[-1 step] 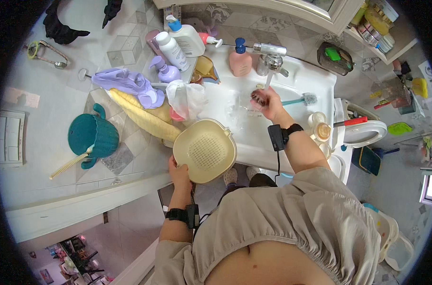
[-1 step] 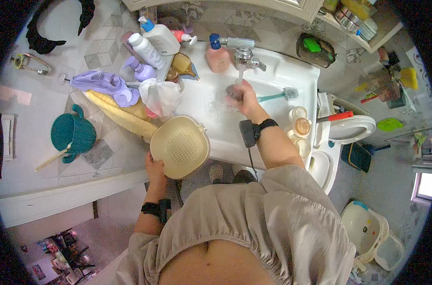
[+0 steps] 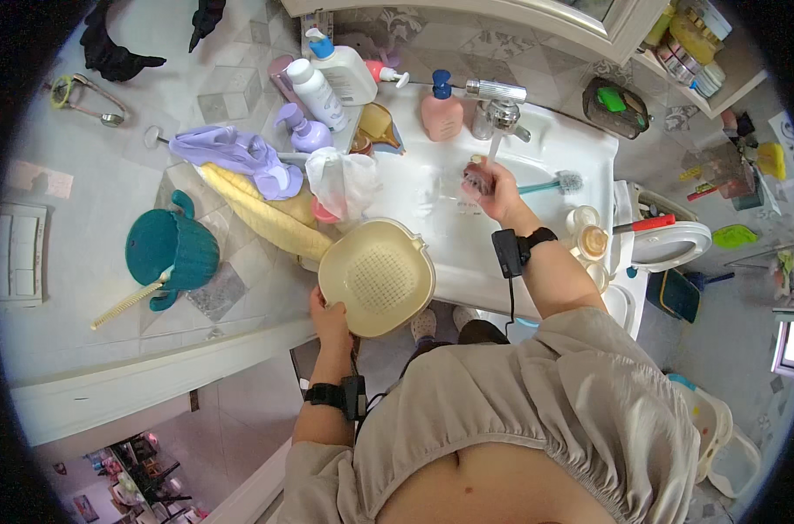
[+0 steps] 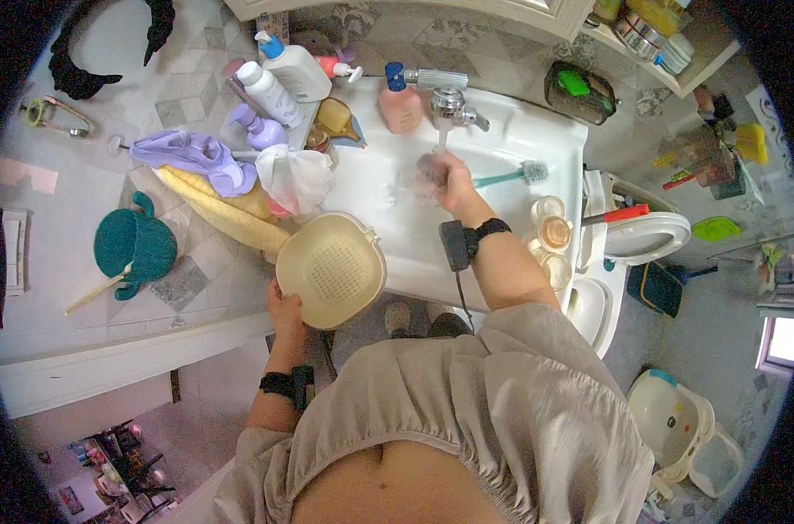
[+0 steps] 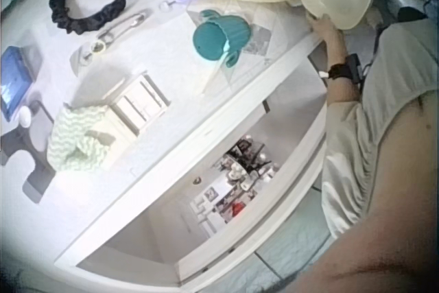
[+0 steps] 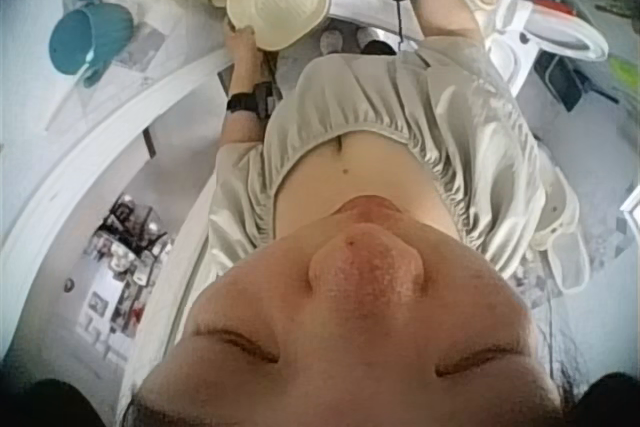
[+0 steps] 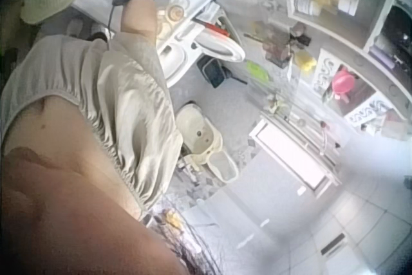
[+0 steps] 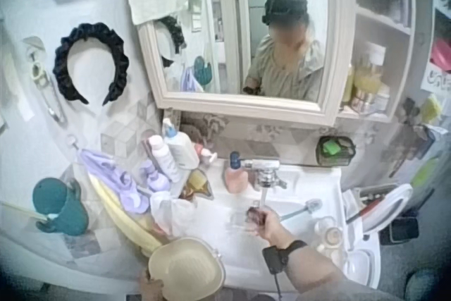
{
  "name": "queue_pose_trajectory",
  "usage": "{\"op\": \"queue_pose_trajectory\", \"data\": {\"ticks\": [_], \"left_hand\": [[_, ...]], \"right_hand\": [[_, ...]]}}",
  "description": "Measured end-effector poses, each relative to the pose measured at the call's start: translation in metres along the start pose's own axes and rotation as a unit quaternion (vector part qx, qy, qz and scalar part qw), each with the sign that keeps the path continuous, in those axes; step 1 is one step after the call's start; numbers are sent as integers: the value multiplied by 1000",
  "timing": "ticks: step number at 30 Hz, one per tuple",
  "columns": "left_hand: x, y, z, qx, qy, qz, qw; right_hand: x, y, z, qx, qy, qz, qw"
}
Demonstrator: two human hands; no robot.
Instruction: The person washes a colander and several small containers under a running faucet in a bathroom sink, then holds a clear bottle and a small brown bottle up to the water.
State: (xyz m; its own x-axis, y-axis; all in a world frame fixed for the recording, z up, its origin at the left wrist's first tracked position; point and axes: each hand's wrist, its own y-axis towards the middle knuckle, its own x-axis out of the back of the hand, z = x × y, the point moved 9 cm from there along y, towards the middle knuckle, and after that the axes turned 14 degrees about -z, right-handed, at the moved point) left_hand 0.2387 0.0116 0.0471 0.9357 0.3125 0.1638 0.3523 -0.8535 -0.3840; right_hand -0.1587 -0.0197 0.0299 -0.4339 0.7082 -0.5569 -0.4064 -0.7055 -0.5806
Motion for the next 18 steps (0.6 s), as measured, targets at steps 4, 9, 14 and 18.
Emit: {"op": "queue_pose_trajectory", "data": {"ticks": [4, 9, 14, 18], "left_hand": [[-4, -4, -11, -14, 26, 19, 999], [-6, -1, -6, 32, 22, 26, 999], [-14, -4, 5, 50, 15, 75, 996], [-11, -6, -6, 34, 103, 126, 986]], "right_hand": [[13, 30, -10, -14, 32, -12, 999], [1, 6, -8, -42, 10, -77, 996], [15, 15, -5, 10, 132, -48, 990], [-8, 18, -13, 55, 86, 20, 995]]}}
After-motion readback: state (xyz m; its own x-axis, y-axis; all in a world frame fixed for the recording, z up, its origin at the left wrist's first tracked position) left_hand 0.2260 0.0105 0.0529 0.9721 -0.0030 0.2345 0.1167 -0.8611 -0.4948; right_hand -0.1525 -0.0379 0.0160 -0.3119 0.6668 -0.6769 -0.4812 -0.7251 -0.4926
